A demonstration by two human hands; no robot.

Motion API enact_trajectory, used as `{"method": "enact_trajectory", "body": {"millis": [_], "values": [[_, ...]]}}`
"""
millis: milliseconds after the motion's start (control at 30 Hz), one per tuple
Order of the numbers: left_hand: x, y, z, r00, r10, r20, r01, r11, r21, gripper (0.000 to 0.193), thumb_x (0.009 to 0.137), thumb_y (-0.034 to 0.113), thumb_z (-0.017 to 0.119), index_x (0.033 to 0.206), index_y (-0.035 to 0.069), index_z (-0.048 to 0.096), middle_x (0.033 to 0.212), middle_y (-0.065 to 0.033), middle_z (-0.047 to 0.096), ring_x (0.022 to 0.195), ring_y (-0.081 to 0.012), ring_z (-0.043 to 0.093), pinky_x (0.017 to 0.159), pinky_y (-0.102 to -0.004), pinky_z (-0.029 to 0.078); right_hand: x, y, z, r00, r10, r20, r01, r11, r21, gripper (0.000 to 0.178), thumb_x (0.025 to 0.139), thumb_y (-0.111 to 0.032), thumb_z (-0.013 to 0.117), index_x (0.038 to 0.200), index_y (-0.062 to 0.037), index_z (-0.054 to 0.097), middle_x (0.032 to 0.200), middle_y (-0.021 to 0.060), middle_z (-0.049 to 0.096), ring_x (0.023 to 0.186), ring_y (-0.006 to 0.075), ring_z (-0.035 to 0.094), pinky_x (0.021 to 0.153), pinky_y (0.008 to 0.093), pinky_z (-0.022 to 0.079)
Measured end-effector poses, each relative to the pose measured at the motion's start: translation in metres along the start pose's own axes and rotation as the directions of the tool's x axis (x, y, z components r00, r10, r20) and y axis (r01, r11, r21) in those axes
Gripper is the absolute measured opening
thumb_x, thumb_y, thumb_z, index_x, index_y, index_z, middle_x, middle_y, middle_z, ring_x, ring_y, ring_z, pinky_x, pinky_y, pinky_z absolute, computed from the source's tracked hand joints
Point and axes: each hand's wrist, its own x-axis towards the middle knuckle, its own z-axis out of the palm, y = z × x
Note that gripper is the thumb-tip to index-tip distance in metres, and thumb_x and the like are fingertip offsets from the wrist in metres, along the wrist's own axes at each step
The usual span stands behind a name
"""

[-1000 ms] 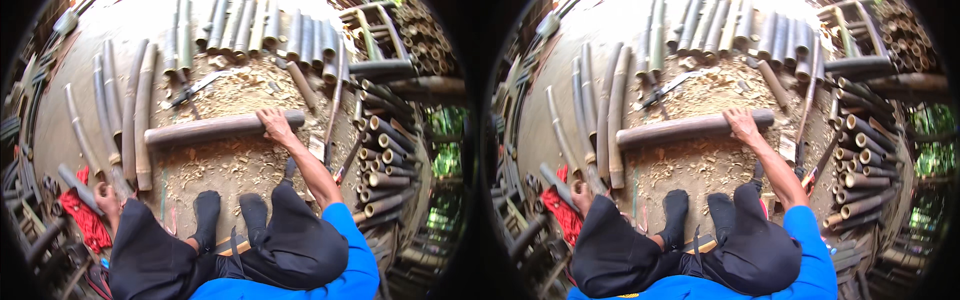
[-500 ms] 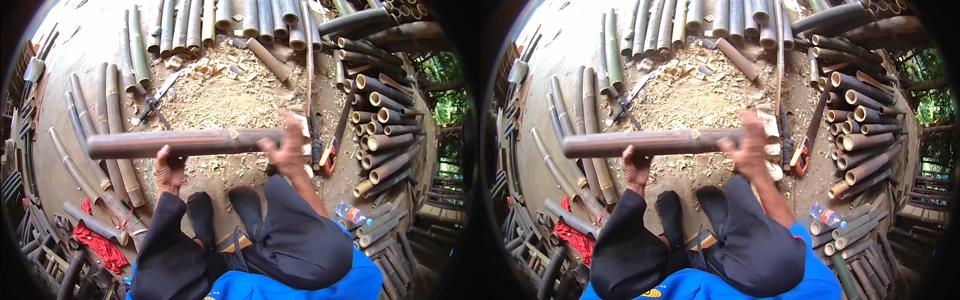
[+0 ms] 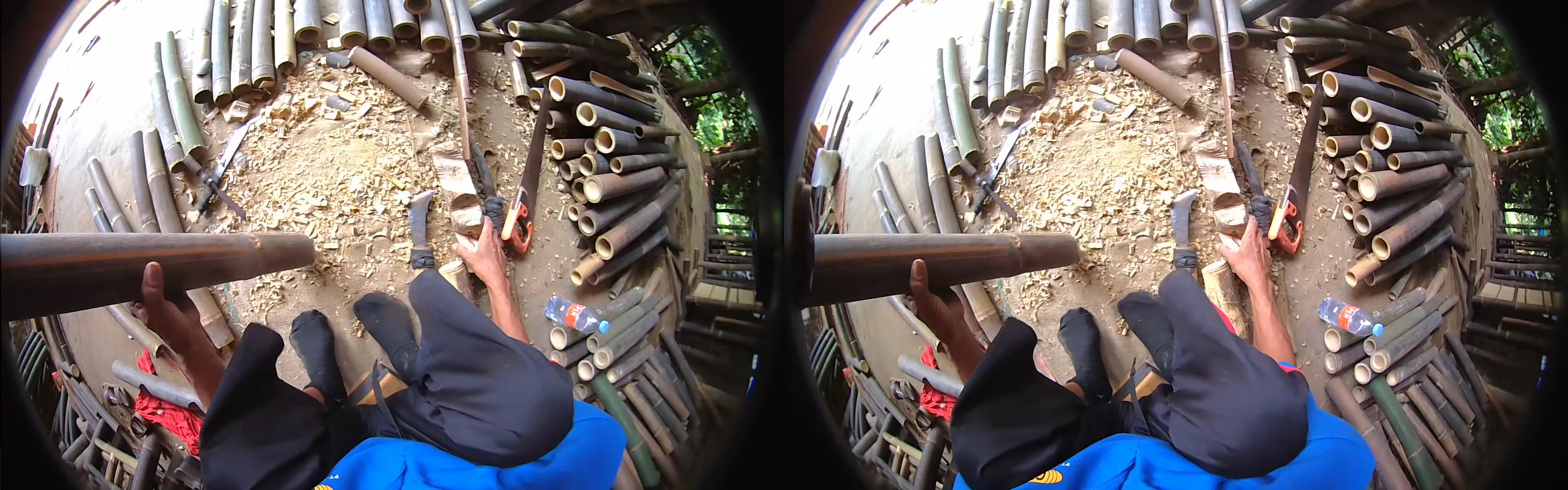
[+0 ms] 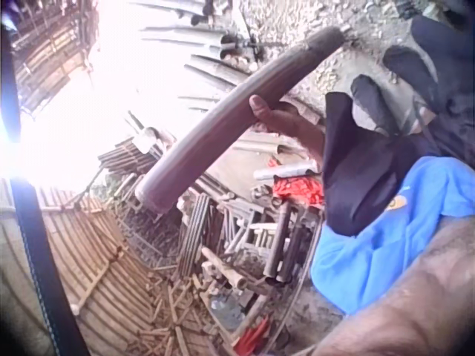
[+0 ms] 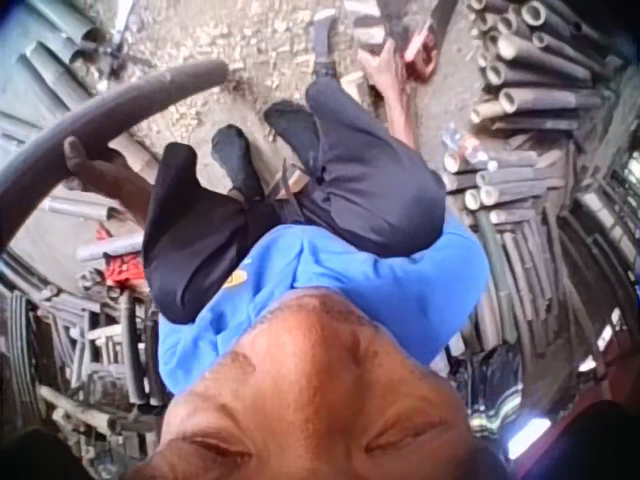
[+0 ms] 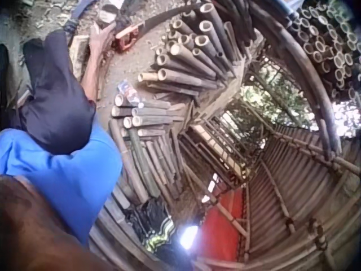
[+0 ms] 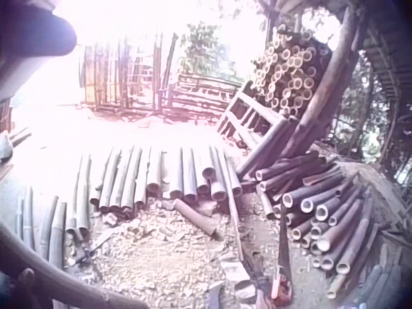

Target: The person cuts and carves bamboo poles using a saw and knives, creating notches and shaping the wood while sitting on the ground.

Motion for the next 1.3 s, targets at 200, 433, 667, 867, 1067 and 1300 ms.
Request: {"method": "enact_trajectory", "body": {"millis": [200,433,667,867,1067,1300], "values": [[-0.005,0.015,0.005,0.981,0.173,0.087,-0.187,0.963,0.194,0.072,0.083,0.007,0.074,0.149,-0.002,0.046,0.136,-0.0168,0.061,0.127,-0.0273,0.059,0.117,-0.0449,0.043,-0.01,-0.03,-0.041,1.0,-0.006,0.029,-0.003,0.943,0.331,0.069,0.072,-0.017,0.082,0.134,-0.0041,0.056,0.116,0.0222,0.073,0.109,0.037,0.072,0.094,0.0459,0.055],[-0.012,0.012,-0.012,0.991,0.129,0.046,-0.135,0.973,0.186,0.066,0.084,0.005,0.074,0.145,-0.002,0.05,0.137,-0.0142,0.061,0.127,-0.0255,0.059,0.118,-0.0432,0.041,0.03,-0.107,-0.059,0.846,-0.477,0.24,0.461,0.879,0.122,0.086,0.066,-0.023,0.085,0.145,-0.0063,0.055,0.133,0.0151,0.069,0.126,0.0343,0.063,0.12,0.0545,0.039],[-0.012,0.03,-0.037,0.969,0.124,0.212,-0.149,0.983,0.106,0.081,0.079,0.01,0.075,0.152,0.0,0.042,0.148,-0.0173,0.053,0.14,-0.0309,0.051,0.123,-0.0474,0.035,0.13,-0.231,0.035,0.578,-0.753,0.315,0.81,0.576,-0.109,0.081,0.079,-0.022,0.09,0.151,-0.0253,0.054,0.138,0.0122,0.065,0.137,0.0311,0.053,0.121,0.0658,0.032],[-0.005,0.036,-0.054,0.984,0.08,0.161,-0.077,0.997,-0.026,0.08,0.08,0.022,0.077,0.149,-0.002,0.045,0.145,-0.0196,0.055,0.14,-0.0338,0.052,0.126,-0.049,0.033,0.105,-0.054,-0.015,0.965,-0.067,-0.252,0.017,0.981,-0.195,0.06,0.088,-0.033,0.082,0.133,-0.0005,0.058,0.123,0.0239,0.065,0.119,0.0415,0.059,0.1,0.0529,0.048],[0.002,0.067,-0.014,0.982,0.133,0.131,-0.109,0.979,-0.175,0.081,0.082,0.028,0.075,0.149,-0.005,0.044,0.142,-0.0203,0.057,0.138,-0.034,0.053,0.124,-0.0529,0.035,0.087,0.014,-0.028,0.995,-0.013,0.101,0.06,0.876,-0.479,0.063,0.087,-0.034,0.08,0.134,0.0004,0.057,0.118,0.0284,0.07,0.112,0.042,0.068,0.097,0.0518,0.052],[-0.004,0.058,0.047,0.971,0.165,0.172,-0.128,0.97,-0.207,0.08,0.079,0.018,0.074,0.149,-0.008,0.045,0.145,-0.0221,0.055,0.136,-0.0337,0.056,0.123,-0.0499,0.039,0.073,0.034,-0.026,0.944,0.064,-0.323,-0.007,0.984,0.175,0.035,0.103,-0.029,0.056,0.113,0.0039,0.061,0.103,0.0259,0.071,0.09,0.0384,0.071,0.081,0.0502,0.052]]}}
